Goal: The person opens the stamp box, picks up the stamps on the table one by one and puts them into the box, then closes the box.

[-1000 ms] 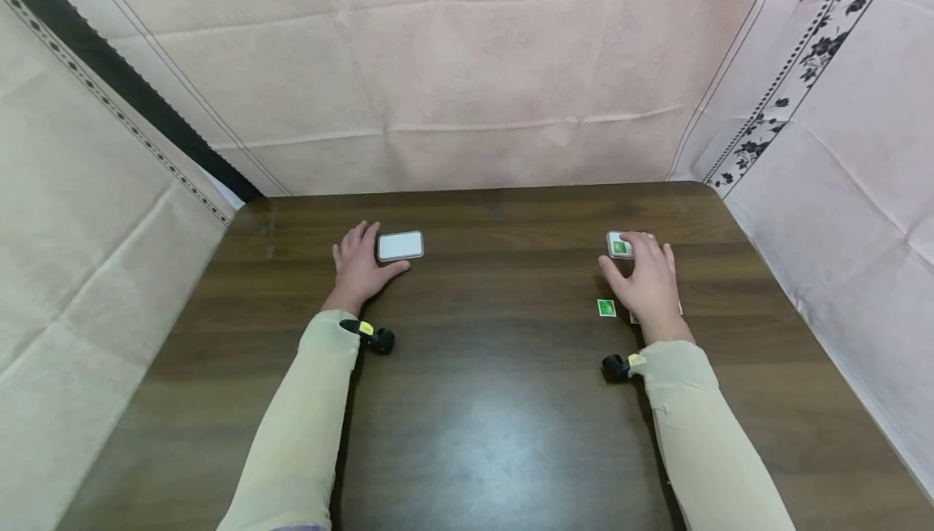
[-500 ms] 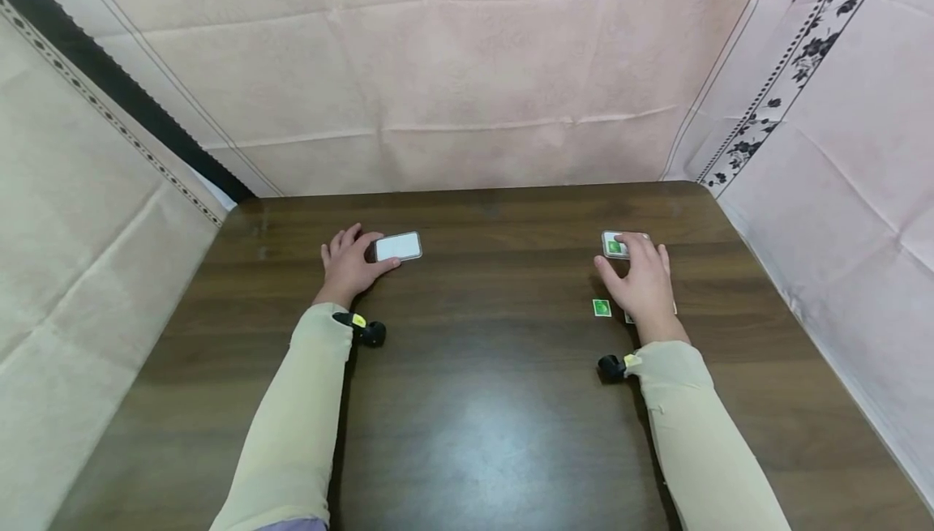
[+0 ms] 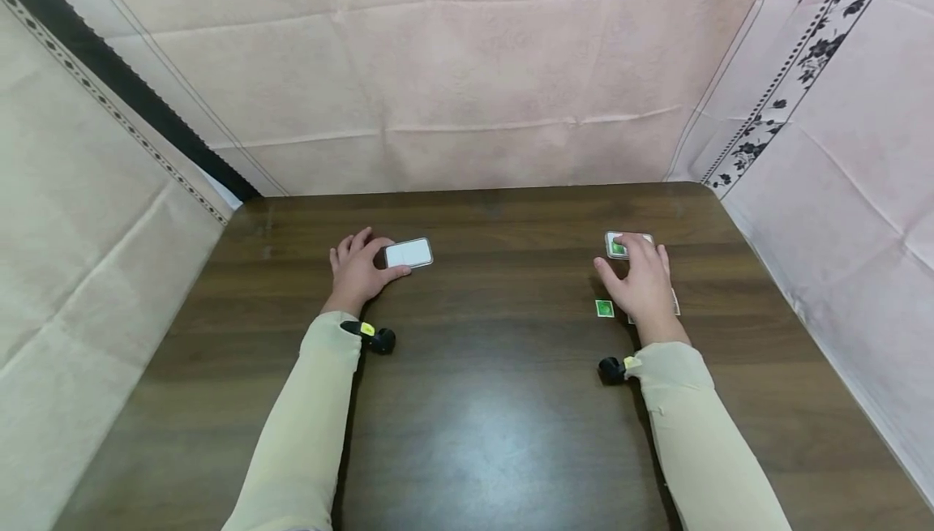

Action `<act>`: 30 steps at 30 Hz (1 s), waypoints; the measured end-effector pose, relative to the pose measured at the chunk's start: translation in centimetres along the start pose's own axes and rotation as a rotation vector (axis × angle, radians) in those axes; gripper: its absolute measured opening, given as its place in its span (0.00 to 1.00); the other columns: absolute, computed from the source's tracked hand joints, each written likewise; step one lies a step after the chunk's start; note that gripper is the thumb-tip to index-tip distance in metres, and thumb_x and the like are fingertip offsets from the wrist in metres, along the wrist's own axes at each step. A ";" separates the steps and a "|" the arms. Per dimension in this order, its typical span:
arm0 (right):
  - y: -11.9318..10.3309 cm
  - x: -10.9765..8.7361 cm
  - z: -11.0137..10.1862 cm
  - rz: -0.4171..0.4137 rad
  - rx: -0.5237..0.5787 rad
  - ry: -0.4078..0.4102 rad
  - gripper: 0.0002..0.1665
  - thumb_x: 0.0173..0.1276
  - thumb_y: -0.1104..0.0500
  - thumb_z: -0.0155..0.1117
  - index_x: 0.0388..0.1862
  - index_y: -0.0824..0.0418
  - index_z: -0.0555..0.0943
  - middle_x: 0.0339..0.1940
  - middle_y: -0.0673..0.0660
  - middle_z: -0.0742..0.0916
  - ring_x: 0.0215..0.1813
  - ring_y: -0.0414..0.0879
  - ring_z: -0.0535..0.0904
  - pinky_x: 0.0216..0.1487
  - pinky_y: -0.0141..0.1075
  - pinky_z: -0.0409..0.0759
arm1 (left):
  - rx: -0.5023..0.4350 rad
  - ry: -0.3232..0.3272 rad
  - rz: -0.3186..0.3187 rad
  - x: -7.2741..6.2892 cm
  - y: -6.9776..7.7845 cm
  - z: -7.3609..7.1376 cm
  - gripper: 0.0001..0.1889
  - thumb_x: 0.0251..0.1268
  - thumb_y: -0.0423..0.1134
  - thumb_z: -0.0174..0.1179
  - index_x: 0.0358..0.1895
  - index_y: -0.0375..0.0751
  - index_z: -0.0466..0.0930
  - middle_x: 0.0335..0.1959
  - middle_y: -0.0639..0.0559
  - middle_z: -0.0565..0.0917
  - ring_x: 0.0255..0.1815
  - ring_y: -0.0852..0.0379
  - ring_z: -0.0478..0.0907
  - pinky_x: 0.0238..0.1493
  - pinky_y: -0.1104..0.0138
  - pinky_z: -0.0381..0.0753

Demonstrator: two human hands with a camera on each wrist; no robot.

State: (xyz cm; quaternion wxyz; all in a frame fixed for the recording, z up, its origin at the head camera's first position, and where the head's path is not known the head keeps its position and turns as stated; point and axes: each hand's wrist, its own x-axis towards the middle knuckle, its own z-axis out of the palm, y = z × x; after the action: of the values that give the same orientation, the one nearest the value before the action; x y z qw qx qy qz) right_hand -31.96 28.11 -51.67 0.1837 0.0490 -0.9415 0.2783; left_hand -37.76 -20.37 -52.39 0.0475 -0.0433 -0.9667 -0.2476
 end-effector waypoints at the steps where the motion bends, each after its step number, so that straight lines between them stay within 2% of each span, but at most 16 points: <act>1: -0.1 0.0 0.0 -0.002 -0.002 -0.004 0.36 0.73 0.42 0.61 0.67 0.66 0.71 0.71 0.68 0.73 0.75 0.64 0.63 0.77 0.62 0.43 | 0.002 -0.004 0.002 -0.2 0.2 0.0 0.35 0.54 0.65 0.71 0.62 0.52 0.78 0.80 0.42 0.56 0.77 0.32 0.47 0.74 0.34 0.33; 12: -1.3 -0.3 0.7 -0.045 -0.011 -0.086 0.37 0.74 0.38 0.58 0.69 0.63 0.71 0.72 0.66 0.73 0.76 0.62 0.61 0.79 0.59 0.41 | 0.026 -0.014 0.069 -2.3 2.7 1.3 0.34 0.54 0.66 0.71 0.62 0.55 0.78 0.80 0.43 0.56 0.77 0.33 0.48 0.74 0.34 0.36; 19: -2.9 -0.7 1.7 -0.134 0.003 -0.116 0.35 0.73 0.40 0.61 0.67 0.63 0.74 0.69 0.65 0.75 0.76 0.62 0.62 0.78 0.61 0.43 | 0.037 -0.034 0.100 -3.6 4.9 2.5 0.35 0.53 0.68 0.70 0.61 0.57 0.78 0.80 0.44 0.57 0.78 0.35 0.49 0.74 0.34 0.37; 30: -5.1 -1.1 3.2 -0.270 -0.017 -0.258 0.37 0.71 0.37 0.62 0.68 0.60 0.75 0.70 0.62 0.76 0.77 0.58 0.63 0.79 0.57 0.45 | 0.066 -0.087 0.140 -5.4 8.9 4.4 0.36 0.51 0.69 0.70 0.62 0.58 0.78 0.80 0.47 0.57 0.78 0.37 0.49 0.75 0.37 0.38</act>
State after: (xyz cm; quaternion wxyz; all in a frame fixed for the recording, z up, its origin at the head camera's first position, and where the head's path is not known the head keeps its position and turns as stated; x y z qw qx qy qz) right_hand -31.02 22.09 -52.00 0.0973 0.2087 -0.9445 0.2344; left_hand -31.79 -10.80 -52.57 0.0239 -0.1197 -0.9702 -0.2094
